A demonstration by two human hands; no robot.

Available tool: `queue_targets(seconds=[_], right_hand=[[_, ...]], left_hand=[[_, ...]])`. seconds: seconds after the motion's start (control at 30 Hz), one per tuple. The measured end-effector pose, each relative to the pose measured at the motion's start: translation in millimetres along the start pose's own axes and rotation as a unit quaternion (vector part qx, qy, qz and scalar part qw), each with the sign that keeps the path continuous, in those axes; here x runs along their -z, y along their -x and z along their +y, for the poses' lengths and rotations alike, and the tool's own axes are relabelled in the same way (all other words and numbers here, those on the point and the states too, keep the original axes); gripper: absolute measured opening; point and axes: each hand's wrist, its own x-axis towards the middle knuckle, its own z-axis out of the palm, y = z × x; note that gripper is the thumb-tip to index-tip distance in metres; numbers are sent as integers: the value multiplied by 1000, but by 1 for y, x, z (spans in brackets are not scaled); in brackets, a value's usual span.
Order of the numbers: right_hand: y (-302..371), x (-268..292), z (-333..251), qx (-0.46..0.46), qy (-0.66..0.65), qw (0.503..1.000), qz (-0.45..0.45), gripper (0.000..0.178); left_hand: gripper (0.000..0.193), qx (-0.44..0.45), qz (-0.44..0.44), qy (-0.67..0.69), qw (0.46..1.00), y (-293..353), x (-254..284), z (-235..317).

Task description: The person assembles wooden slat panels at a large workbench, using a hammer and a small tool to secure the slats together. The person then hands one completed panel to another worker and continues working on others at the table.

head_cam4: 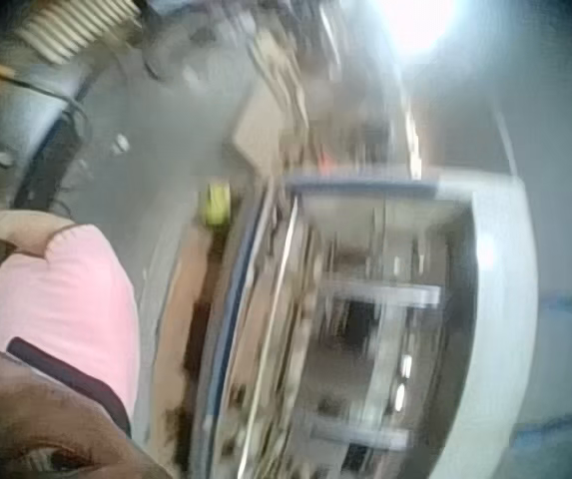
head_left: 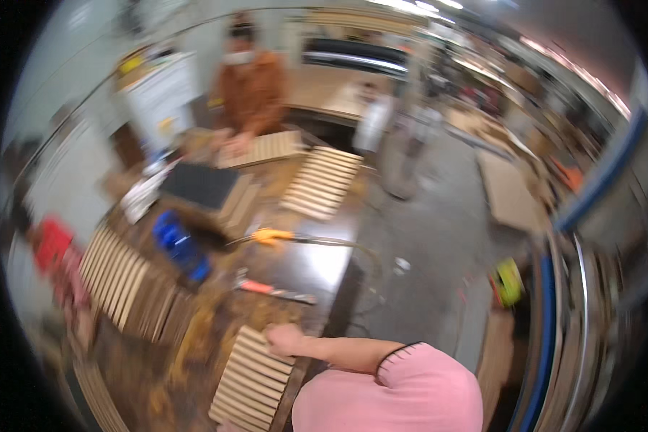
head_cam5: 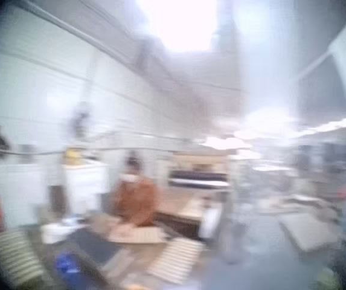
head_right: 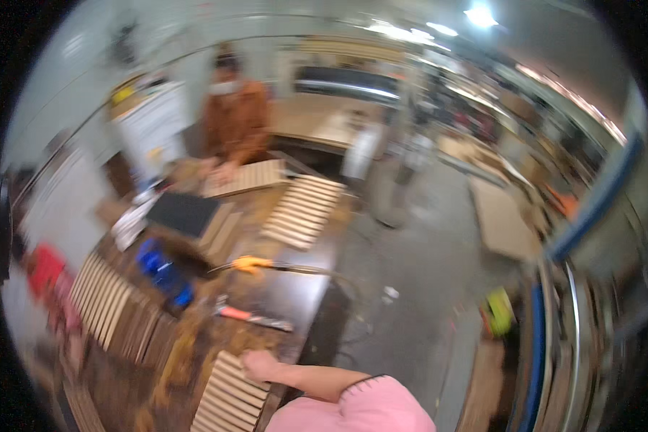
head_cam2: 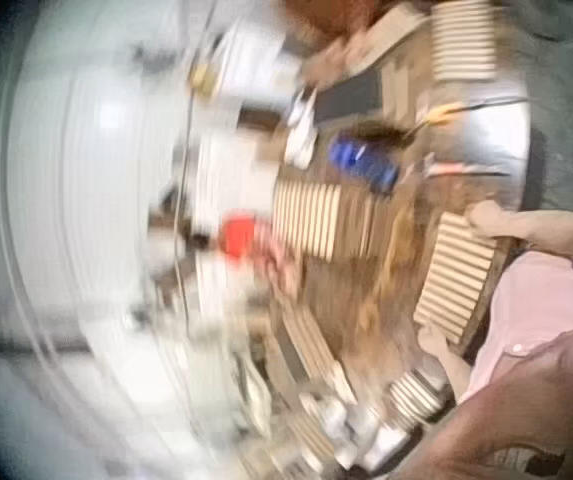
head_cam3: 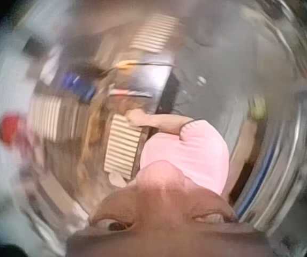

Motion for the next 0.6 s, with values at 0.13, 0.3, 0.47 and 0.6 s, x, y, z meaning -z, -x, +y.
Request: queue_targets(seconds=[0.13, 0.3, 0.47, 0.6], right_hand=[[36, -4, 36, -90, -27, 989, 114, 25], [69, -4, 28, -161, -70, 978, 110, 25], [70, -10, 24, -135, -70, 982, 114, 22], [65, -15, 29, -119, -77, 982, 129, 23]], left_hand=[[53, 483, -20, 132, 866, -89, 3, 20], [61, 304, -213, 3, 928, -157, 5, 8], [62, 239, -254, -7, 937, -205, -13, 12], [63, 225, -266, -10, 937, -223, -20, 14]])
